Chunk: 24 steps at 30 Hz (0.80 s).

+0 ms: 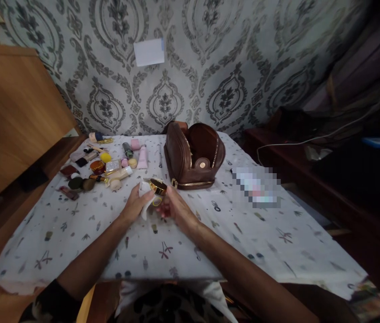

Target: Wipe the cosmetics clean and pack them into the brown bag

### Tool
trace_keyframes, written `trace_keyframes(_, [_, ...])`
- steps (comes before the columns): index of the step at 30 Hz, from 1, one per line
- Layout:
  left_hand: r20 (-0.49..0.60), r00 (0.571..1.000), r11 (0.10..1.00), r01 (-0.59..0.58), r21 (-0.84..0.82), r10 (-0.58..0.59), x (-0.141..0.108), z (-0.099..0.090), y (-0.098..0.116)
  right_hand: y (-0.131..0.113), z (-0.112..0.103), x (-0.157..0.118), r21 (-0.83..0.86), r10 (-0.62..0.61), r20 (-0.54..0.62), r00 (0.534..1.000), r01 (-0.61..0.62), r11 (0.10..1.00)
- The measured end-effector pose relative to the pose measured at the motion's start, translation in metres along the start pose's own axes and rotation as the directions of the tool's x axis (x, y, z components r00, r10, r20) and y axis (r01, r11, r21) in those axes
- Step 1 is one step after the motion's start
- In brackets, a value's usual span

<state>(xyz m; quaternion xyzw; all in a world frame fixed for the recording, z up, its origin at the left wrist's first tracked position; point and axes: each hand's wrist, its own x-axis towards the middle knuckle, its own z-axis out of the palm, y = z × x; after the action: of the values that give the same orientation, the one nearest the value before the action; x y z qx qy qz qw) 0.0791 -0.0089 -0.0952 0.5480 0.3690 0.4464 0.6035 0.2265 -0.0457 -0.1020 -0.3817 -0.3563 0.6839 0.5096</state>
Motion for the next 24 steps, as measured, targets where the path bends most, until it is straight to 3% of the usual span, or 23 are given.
trace_keyframes(3, [-0.045,0.995,0.992,-0.086,0.098,0.091,0.0,0.001,0.002,-0.001,0.0,-0.002,-0.091,-0.154,-0.11,0.982,0.144,0.985])
trace_keyframes(6, [-0.047,0.987,0.97,-0.142,0.2,0.154,0.0,0.001,0.002,-0.001,0.0,-0.002,-0.128,-0.169,-0.089,0.982,0.157,0.979])
trace_keyframes(10, [-0.157,0.979,0.97,-0.095,0.223,0.132,0.002,-0.001,-0.001,0.001,-0.001,-0.002,-0.195,-0.153,-0.049,0.987,0.141,0.971])
trace_keyframes(13, [-0.214,0.973,0.985,-0.048,0.165,0.083,0.003,-0.002,-0.001,0.001,0.001,-0.004,-0.117,-0.104,-0.026,0.994,0.101,0.988])
trace_keyframes(18, [-0.211,0.976,0.985,-0.014,0.174,0.051,0.003,-0.004,0.0,-0.004,0.005,-0.01,0.119,-0.016,0.099,0.995,0.004,0.993])
trace_keyframes(21, [-0.192,0.975,0.97,-0.068,0.233,0.115,0.003,-0.006,-0.005,-0.004,0.005,-0.009,0.214,-0.055,0.066,0.996,0.04,0.976])
trace_keyframes(24, [-0.095,0.984,0.968,-0.125,0.218,0.149,0.002,-0.007,-0.013,-0.002,0.004,-0.005,0.201,-0.116,-0.008,0.993,0.115,0.973])
